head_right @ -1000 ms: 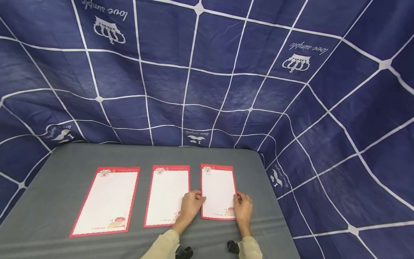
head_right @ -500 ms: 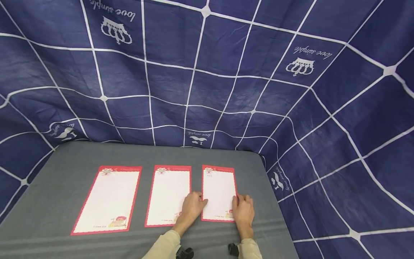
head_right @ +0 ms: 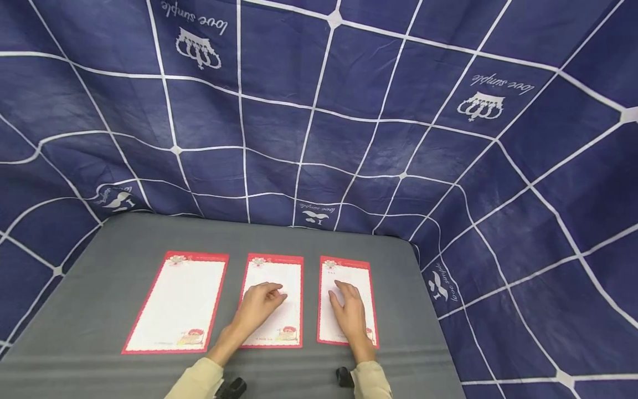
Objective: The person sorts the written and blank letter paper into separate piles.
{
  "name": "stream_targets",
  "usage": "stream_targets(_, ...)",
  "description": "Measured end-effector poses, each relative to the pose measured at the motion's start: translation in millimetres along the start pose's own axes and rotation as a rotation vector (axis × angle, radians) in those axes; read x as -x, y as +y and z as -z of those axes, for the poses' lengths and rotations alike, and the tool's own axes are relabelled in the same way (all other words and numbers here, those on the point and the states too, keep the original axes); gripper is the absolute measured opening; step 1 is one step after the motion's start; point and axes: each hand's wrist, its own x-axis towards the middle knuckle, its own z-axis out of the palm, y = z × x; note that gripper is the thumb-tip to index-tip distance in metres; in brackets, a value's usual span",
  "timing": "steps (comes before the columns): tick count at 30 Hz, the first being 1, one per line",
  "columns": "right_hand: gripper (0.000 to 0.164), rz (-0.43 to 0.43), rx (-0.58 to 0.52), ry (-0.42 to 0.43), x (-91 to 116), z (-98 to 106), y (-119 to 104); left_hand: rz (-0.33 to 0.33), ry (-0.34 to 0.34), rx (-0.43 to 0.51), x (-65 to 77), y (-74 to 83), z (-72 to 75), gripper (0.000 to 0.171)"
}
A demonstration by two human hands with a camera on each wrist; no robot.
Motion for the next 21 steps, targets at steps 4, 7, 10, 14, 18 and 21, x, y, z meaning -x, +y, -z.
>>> stream_targets(4, 0.036, 0.036, -0.046, -0.091, -7.5, -7.6, -17.1, 0.005, 0.041, -0.055, 1.9, -12.8, 29.5, 0.030)
stream_targets(7, 0.045, 0.061, -0.054, -0.184, -9.3, -13.9, -24.8, 0.000, 0.057, -0.099, 4.3, -26.1, 44.8, 0.040)
stream_targets(10, 0.057, 0.086, -0.040, -0.275, -8.2, -20.3, -29.9, -0.008, 0.023, -0.130, 8.5, -40.0, 54.4, 0.051)
stream_targets(14, 0.071, 0.088, -0.023, -0.356, -5.6, -26.6, -35.1, -0.016, -0.044, -0.155, 16.4, -54.4, 59.9, 0.067)
stream_targets(18, 0.079, 0.094, -0.007, -0.415, -4.9, -29.8, -38.6, -0.046, -0.086, -0.173, 23.1, -65.7, 59.3, 0.080)
stream_targets(21, 0.081, 0.108, -0.003, -0.465, -3.3, -30.5, -40.2, -0.065, -0.148, -0.185, 26.3, -73.6, 60.1, 0.085)
